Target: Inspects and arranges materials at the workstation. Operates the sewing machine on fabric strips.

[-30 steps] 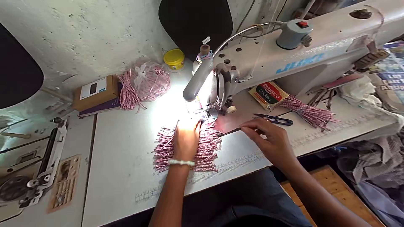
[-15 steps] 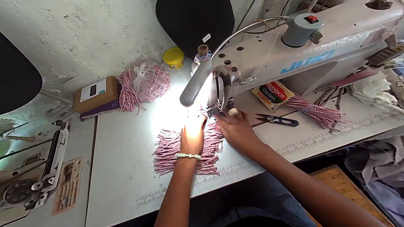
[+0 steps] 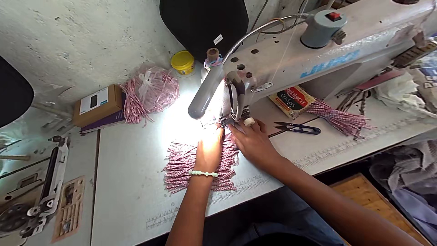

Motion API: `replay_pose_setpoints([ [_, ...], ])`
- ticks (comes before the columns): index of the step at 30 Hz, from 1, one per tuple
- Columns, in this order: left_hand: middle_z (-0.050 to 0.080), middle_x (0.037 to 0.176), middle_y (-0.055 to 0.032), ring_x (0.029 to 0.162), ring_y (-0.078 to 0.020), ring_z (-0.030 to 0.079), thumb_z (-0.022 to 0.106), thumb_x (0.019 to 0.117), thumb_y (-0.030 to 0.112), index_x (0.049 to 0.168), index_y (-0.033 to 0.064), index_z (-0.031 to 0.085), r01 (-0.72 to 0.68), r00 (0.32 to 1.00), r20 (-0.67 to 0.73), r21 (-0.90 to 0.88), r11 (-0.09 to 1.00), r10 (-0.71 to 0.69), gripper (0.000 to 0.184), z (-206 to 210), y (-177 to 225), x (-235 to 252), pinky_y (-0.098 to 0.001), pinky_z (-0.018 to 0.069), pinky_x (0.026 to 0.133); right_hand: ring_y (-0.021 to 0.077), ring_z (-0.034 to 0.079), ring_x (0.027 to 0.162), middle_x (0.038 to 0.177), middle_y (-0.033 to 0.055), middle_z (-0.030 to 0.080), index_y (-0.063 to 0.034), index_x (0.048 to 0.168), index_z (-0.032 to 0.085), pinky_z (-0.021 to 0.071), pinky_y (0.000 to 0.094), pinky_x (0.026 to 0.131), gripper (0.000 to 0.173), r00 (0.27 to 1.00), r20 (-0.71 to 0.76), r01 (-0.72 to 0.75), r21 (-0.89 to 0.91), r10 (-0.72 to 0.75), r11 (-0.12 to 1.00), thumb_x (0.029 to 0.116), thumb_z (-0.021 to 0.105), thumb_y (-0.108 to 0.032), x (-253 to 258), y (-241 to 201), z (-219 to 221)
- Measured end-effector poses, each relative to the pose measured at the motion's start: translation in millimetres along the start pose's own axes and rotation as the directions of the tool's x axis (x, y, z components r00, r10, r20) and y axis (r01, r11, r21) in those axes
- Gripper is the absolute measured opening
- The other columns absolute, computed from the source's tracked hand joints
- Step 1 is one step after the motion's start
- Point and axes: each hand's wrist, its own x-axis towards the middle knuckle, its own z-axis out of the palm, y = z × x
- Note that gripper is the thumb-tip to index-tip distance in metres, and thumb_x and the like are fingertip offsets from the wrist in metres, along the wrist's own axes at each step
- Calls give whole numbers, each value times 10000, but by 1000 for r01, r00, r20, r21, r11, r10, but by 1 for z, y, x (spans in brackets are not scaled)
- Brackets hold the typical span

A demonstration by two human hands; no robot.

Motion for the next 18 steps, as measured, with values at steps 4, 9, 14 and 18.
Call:
replay_pose_setpoints([
  [4,753,1165,-135,1105,-296,722,603,959,-2,1062,24,784,-17,1000,11,67,998,17,210,-3,-1,-3,-461,566,939,477,535,1321,1359,209,640,-114,1330,694,372,703,1052,369,999,38,7,-12,-6,1000,1043,498,-238,2,-1,-2],
  [9,749,1167,-151,1093,-301,728,589,955,-24,1096,25,782,-72,997,-5,103,992,73,244,-4,-3,-6,-450,577,923,479,550,1304,1363,217,637,-110,1330,694,359,711,1059,361,999,47,14,2,-14,1000,1031,516,-202,6,-1,-4],
  [14,748,1172,-149,1093,-290,729,588,939,-52,1110,23,776,-90,996,-14,138,986,93,265,-2,-2,-8,-436,579,918,453,619,1219,1257,191,695,-99,1250,734,394,716,1025,336,991,-110,70,-9,-70,998,970,549,-114,3,1,-1],
  [18,750,1170,-150,1085,-291,734,583,942,-52,1127,23,772,-91,995,-34,151,984,97,275,-1,-2,-9,-428,583,903,481,600,1233,1271,203,687,-101,1259,732,383,734,1017,341,996,-53,74,-26,-75,997,953,582,-85,4,2,2],
])
